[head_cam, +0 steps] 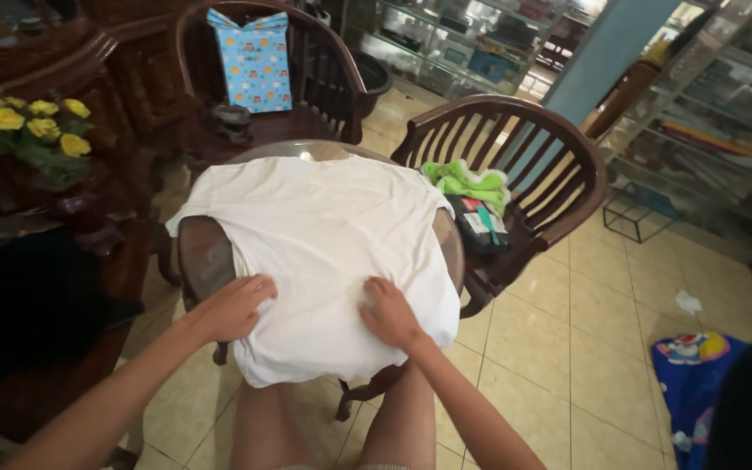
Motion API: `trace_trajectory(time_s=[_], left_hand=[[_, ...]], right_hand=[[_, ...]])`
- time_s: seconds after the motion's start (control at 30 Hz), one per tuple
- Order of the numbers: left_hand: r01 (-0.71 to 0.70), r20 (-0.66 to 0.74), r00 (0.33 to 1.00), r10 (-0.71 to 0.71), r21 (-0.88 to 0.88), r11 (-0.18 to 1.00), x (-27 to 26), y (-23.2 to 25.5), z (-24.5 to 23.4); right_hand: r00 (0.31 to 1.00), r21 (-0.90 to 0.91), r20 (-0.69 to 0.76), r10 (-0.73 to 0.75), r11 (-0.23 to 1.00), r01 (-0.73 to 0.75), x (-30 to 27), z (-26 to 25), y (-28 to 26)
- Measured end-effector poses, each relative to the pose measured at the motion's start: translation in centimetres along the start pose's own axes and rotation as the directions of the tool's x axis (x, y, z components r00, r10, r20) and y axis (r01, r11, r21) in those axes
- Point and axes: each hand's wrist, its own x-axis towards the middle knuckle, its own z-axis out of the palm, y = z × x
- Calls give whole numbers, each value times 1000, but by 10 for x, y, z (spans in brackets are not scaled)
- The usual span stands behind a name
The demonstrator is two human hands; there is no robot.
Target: Folding a white t-shirt and then a green towel on a round wooden table.
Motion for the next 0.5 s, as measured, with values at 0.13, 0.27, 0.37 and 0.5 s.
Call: trace_trajectory(time_s=[0.13, 0.27, 0.37, 0.5], left_hand=[[-101, 31, 994, 104, -76, 992, -11, 6, -13], [8, 113, 994, 7, -138, 990, -17, 19, -30], [4, 96, 995, 7, -122, 992, -18, 4, -21], [-24, 41, 999, 30, -142, 990, -17, -13, -10]], right_hand=[[998, 67, 25, 64, 996, -65, -11, -26, -7], [977, 99, 14, -211, 973, 209, -22, -31, -20], [933, 113, 31, -359, 928, 354, -35, -29, -49], [859, 139, 103, -501, 863, 486, -49, -15, -77]])
